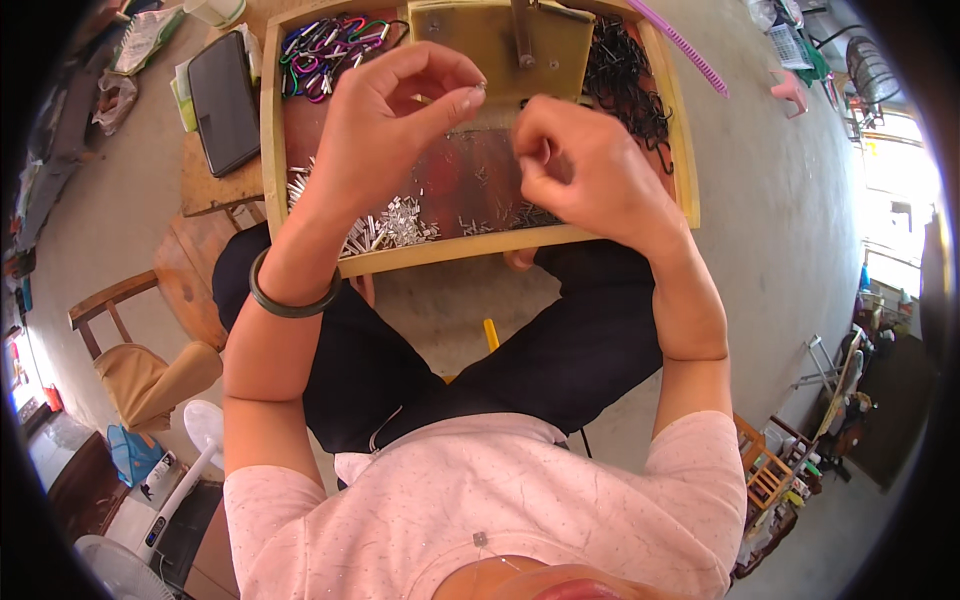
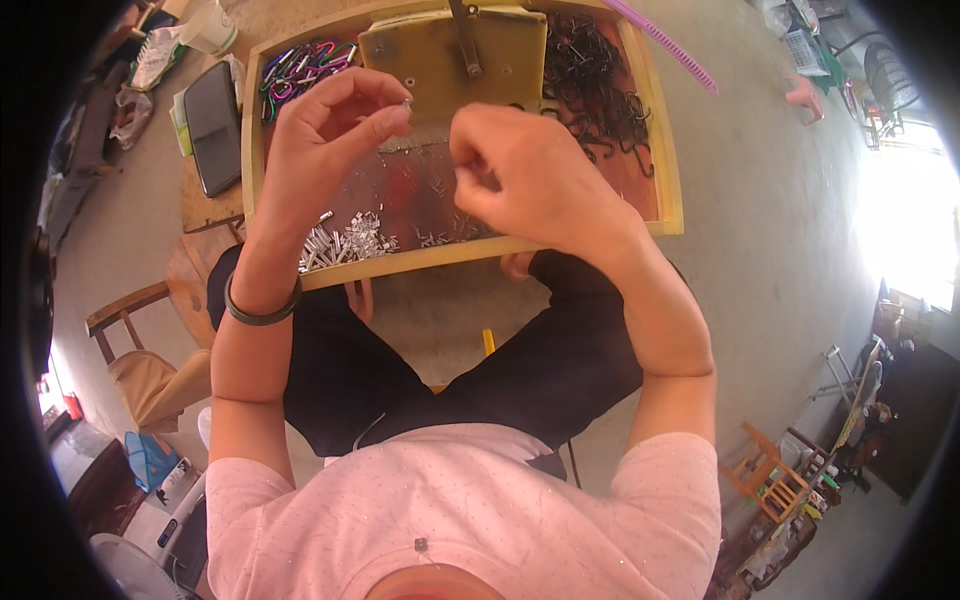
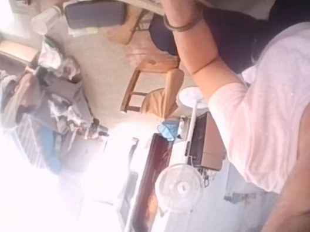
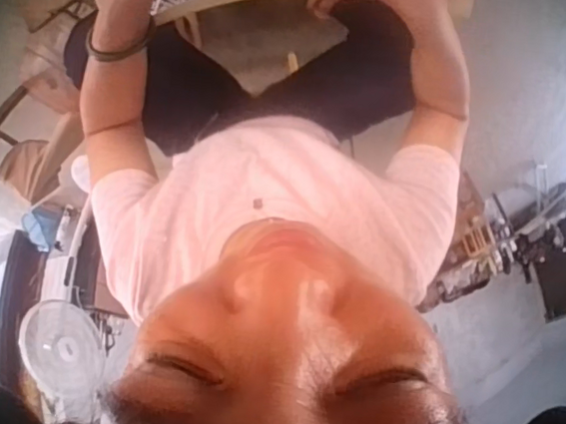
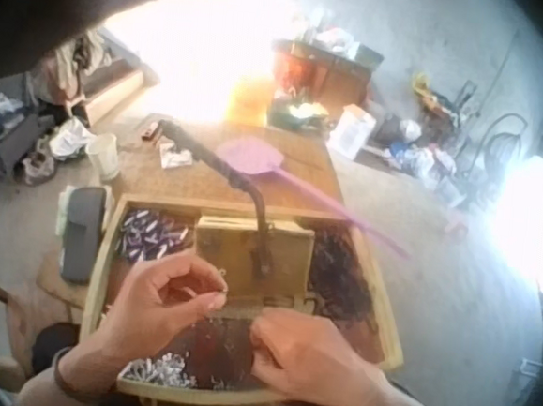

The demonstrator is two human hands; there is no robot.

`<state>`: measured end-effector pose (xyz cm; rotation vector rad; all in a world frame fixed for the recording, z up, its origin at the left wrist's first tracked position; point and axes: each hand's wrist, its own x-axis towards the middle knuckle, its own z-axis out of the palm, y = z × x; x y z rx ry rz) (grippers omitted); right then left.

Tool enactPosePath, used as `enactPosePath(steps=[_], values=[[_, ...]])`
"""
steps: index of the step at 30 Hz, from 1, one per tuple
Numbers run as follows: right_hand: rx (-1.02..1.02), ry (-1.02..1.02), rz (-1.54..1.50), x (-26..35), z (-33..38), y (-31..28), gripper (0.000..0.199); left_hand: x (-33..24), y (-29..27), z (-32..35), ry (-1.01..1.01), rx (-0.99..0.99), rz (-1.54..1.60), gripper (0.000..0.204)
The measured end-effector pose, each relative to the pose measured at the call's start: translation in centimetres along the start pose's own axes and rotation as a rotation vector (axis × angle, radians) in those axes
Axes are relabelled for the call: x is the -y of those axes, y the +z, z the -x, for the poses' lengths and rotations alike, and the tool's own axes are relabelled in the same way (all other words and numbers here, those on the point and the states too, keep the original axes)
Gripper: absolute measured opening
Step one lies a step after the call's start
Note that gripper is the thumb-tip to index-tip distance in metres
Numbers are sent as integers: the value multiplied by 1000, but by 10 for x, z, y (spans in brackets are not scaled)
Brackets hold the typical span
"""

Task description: The person assembles small metal components into black plastic clips by hand. They pick up a metal piece and a plastic clip, insert the metal piece into the clip using a mounting tool on the table, and set the assembled item aside.

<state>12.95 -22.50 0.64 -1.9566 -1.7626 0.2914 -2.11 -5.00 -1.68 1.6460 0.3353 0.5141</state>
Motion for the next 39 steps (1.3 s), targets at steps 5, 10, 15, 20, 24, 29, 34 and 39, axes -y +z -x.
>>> enactPosePath(steps=[5, 10, 15, 20, 24, 29, 34, 39], values=[[-284, 94, -651, 7, -22, -7, 14, 0, -1, -1, -29, 64, 208, 18], [-264, 141, -743, 9, -34, -10, 14, 0, -3, -1, -39, 68, 319, 19], [-353, -69, -699, 2, -42, -2, 12, 0, -5, -1, -12, 75, 392, 18], [-291, -66, -799, 1, -44, -2, 12, -3, -9, -1, -32, 82, 368, 16], [-257, -82, -854, 0, -46, -3, 10, -2, -9, -1, -24, 111, 432, 16], [-254, -98, -867, 1, -45, -2, 10, -2, -9, -1, -17, 139, 505, 17], [-315, -168, -565, 5, -45, 0, 14, 0, -8, -2, -26, 147, 471, 14], [-369, -226, -364, 12, -44, 8, 17, 6, -3, -1, -109, 131, 583, 10]])
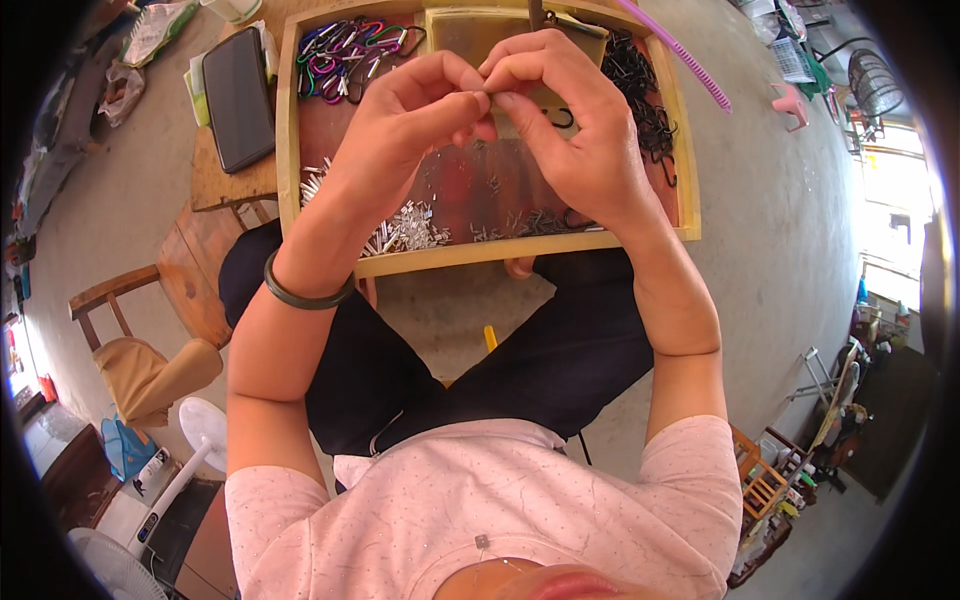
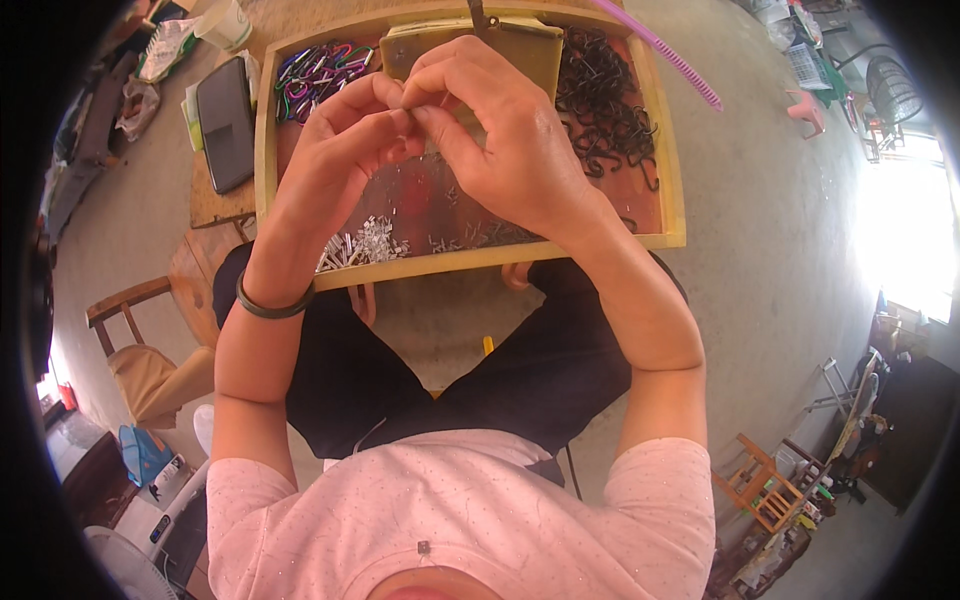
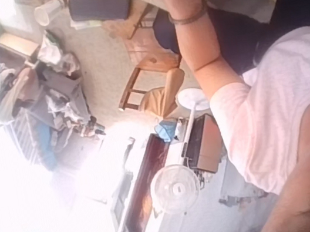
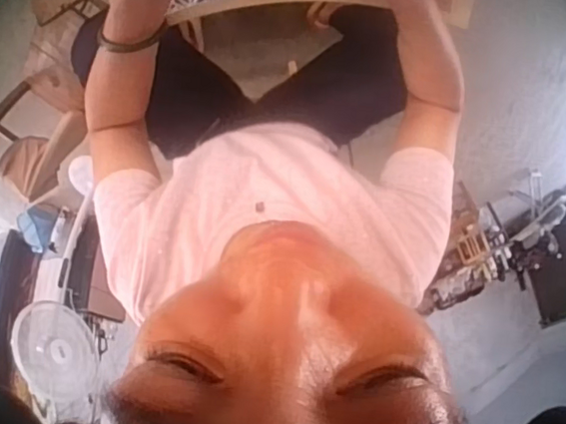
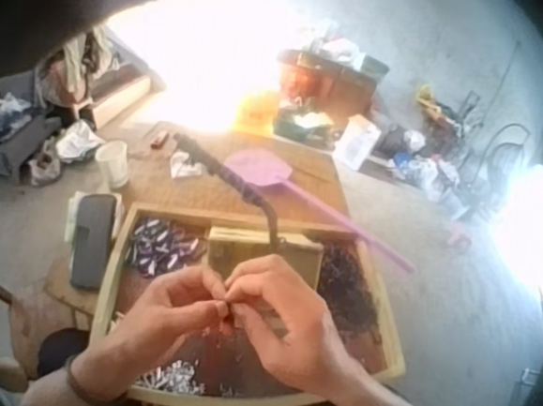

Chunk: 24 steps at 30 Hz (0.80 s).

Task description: The person assembles small metal components into black plastic clips by hand. They pick up a metal piece and a plastic clip, insert the metal piece into the clip using a mounting tool on the table, and set the assembled item aside.

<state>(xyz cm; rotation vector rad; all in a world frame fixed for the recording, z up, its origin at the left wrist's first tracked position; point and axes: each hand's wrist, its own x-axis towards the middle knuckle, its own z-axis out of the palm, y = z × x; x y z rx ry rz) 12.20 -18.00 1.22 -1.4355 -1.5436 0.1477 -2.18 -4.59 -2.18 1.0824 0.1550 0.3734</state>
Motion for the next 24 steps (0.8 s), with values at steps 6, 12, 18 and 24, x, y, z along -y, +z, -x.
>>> enactPosePath(steps=[6, 12, 18, 24], values=[[48, 159, 19, 4, 13, -5, 13, -2, -6, 1, -31, -96, -57, 7], [408, -20, 547, 1, 46, 10, 10, -5, -11, -1, 27, -129, -139, 5], [450, -155, 807, 5, 46, 24, 11, -4, -7, 1, 10, -122, -196, 6], [540, -132, 962, 21, 42, 35, 10, -7, -7, 1, 23, -116, -210, 6]])
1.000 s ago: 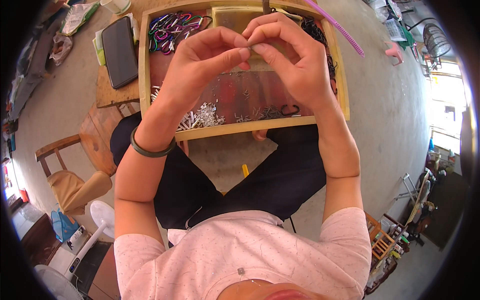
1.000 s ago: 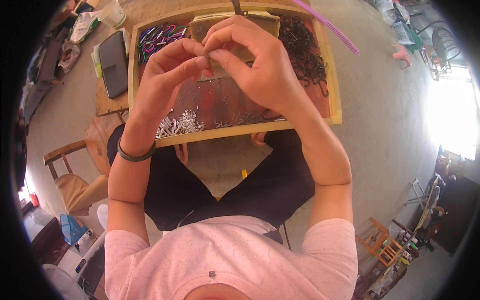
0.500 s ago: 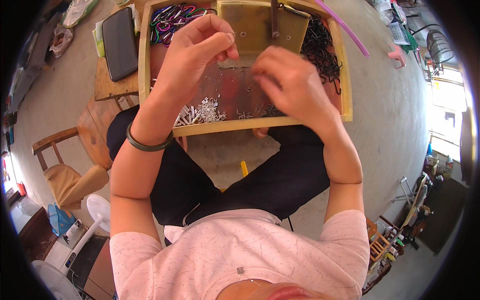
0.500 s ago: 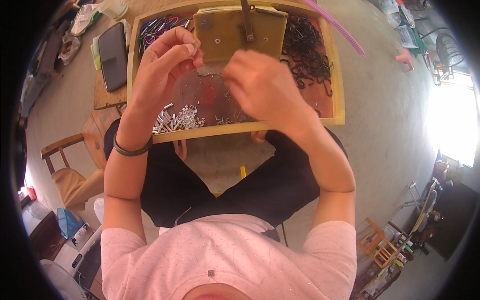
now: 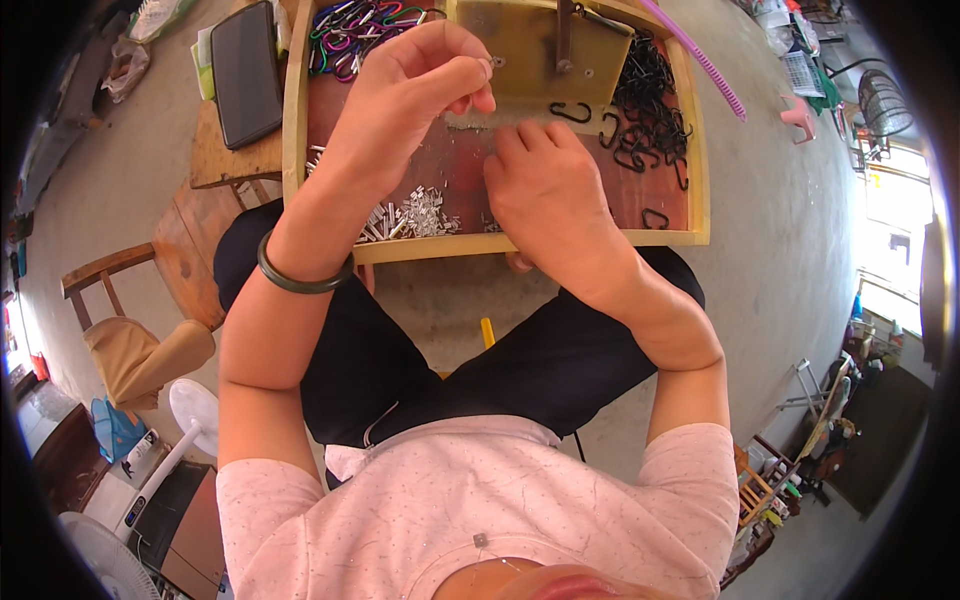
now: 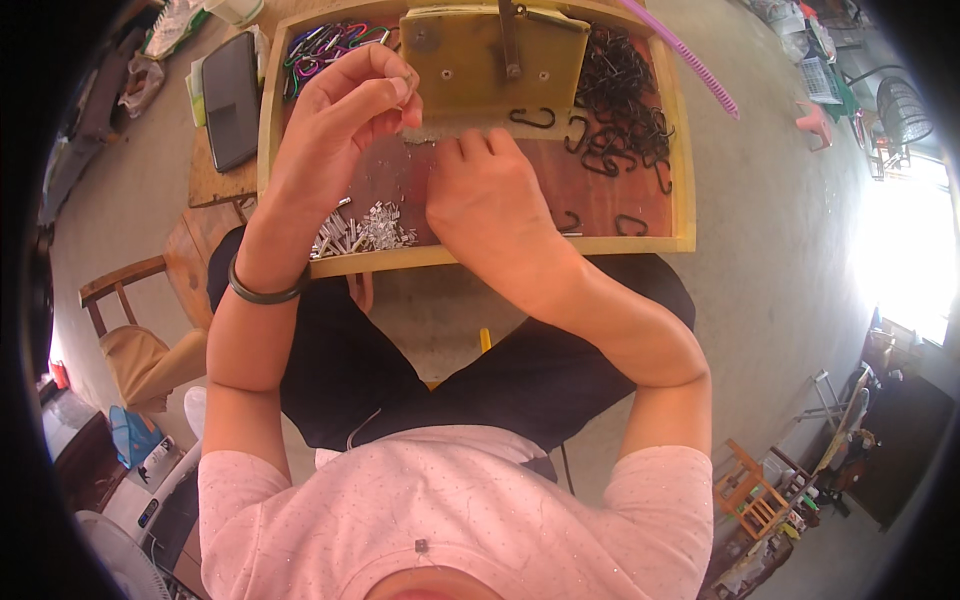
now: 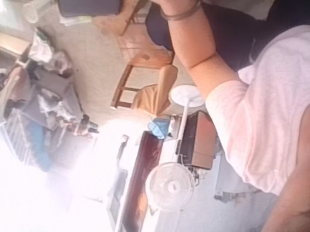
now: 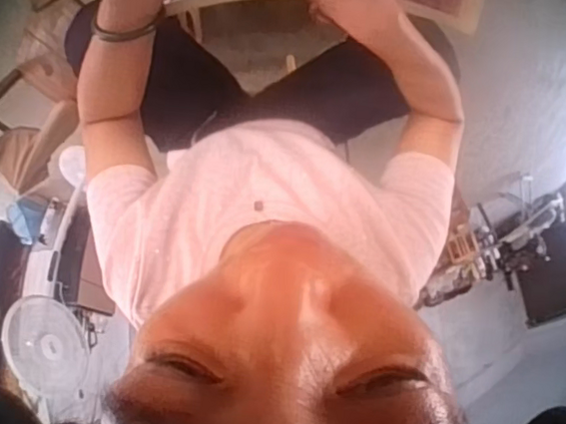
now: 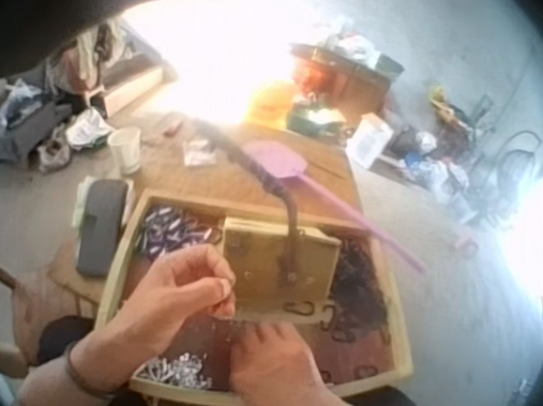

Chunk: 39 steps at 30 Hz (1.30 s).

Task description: The person assembles small metal components into black plastic clips by hand. They pick up a metal piece and a plastic clip, insert the metal piece into the clip using a mounting tool on the table, and set the assembled item aside.

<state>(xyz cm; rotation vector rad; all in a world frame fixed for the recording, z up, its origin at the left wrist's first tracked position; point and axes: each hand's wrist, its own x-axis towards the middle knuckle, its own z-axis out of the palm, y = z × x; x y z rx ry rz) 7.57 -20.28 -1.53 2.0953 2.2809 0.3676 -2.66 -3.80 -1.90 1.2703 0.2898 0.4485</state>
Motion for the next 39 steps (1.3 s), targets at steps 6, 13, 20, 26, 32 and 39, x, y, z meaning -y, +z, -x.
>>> enactPosePath(steps=[6, 13, 20, 26, 32, 39], values=[[56, 26, 55, 1, -8, 9, 26, 5, -1, -2, 30, -22, -33, 5], [-291, 410, -1257, -41, -21, -15, 5, 7, 0, 0, 61, -15, 18, 8], [-437, 478, -1762, -42, -29, -10, 10, 1, 12, 2, 59, 16, 113, 9], [-450, 463, -1791, -43, -31, -9, 11, 4, 10, 1, 97, 4, 109, 8], [-487, 455, -1774, -45, -32, -1, 10, 3, 10, 0, 97, 17, 120, 7], [-483, 447, -1831, -45, -33, 0, 11, 2, 11, 1, 97, 28, 157, 8]])
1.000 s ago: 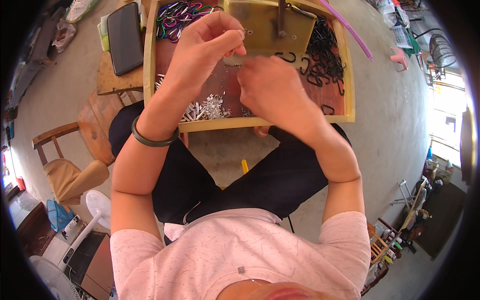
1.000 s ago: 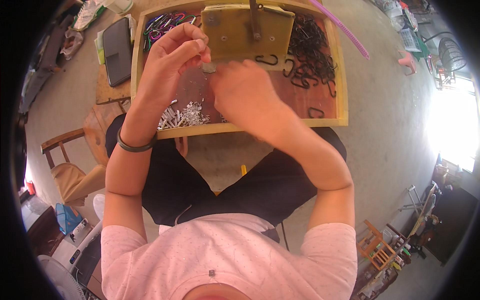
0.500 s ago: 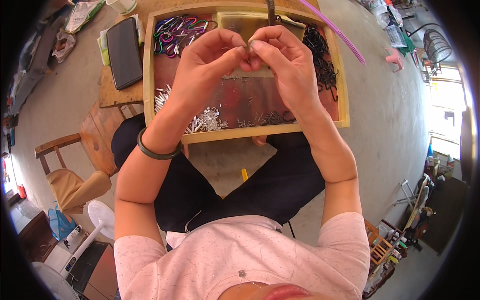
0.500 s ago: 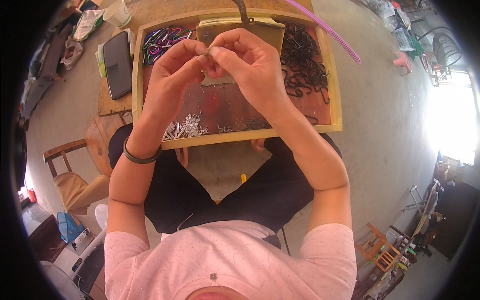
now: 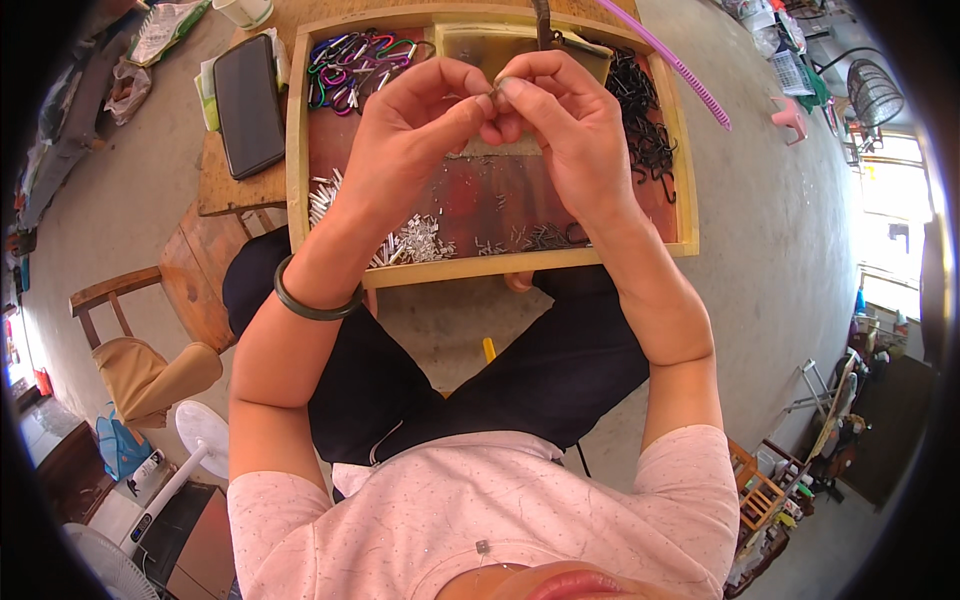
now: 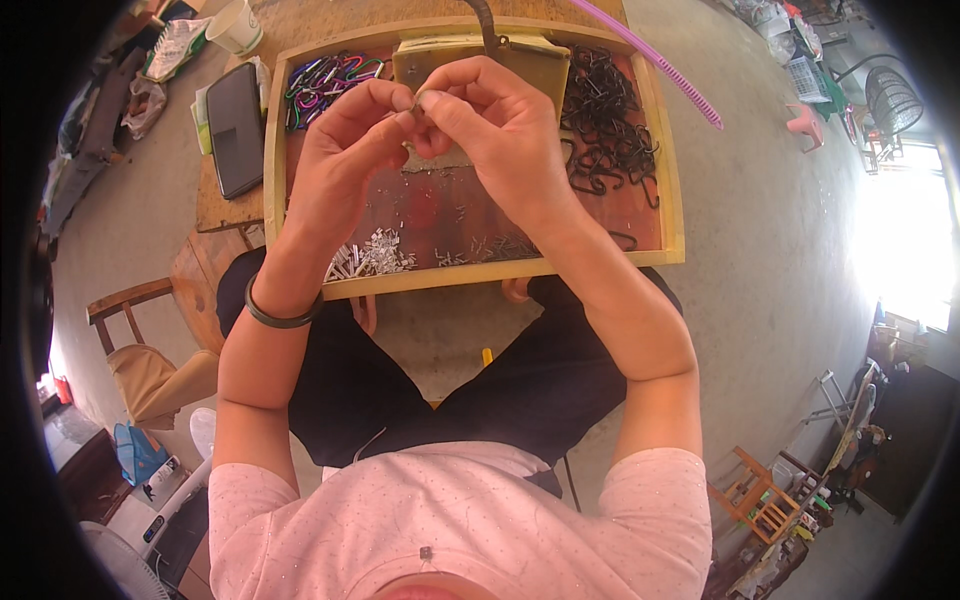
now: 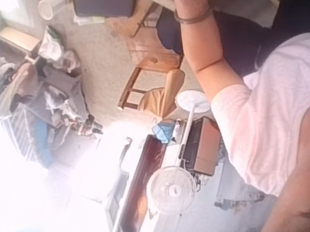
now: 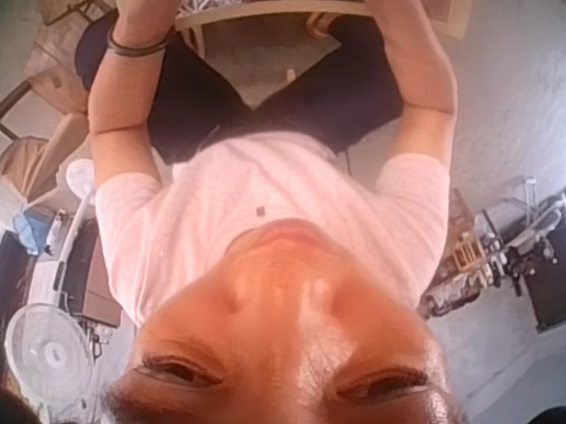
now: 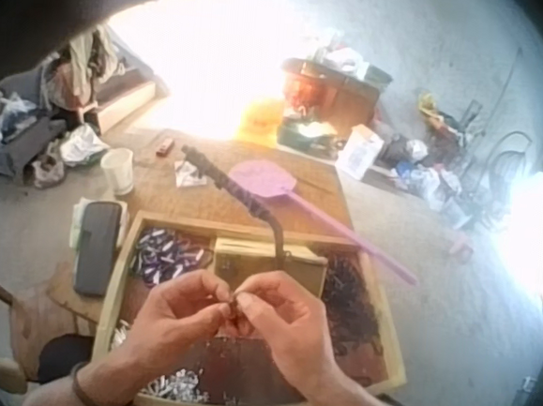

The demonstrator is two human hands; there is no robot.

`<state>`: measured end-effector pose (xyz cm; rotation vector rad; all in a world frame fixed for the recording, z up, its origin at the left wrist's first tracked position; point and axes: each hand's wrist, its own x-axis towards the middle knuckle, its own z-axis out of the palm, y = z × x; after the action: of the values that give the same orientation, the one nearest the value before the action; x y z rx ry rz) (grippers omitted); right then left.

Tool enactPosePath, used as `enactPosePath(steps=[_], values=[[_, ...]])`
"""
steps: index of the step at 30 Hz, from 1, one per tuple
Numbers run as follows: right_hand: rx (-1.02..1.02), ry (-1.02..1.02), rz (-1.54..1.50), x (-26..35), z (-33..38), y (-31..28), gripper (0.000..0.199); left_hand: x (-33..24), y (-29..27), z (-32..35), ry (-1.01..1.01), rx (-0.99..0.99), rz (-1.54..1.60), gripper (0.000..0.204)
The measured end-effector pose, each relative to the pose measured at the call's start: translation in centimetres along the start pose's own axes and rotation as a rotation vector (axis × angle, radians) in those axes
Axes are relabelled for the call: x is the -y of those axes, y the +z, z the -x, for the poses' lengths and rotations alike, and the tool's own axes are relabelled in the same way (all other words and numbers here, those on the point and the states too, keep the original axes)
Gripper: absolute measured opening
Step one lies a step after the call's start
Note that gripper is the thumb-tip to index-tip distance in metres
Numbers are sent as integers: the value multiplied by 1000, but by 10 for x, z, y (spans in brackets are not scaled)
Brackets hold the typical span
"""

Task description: The person assembles small metal components into black plastic clips by hand. They pick up a metal piece and a plastic clip, insert the metal piece into the clip using a mounting tool on the table, and set the assembled item aside.

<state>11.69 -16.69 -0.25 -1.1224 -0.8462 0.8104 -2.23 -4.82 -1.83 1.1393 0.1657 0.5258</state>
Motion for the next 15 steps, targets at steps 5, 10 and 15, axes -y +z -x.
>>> enactPosePath(steps=[5, 10, 15], values=[[-3, 22, 28, 1, 1, 2, 12, 1, -2, -1, 7, 16, -15, 7], [-19, -20, 95, 2, 2, 6, 10, 2, -1, 0, 19, 9, 2, 8], [-82, -62, 343, 9, 3, 6, 9, 1, 1, -1, 14, -72, -95, 8]])
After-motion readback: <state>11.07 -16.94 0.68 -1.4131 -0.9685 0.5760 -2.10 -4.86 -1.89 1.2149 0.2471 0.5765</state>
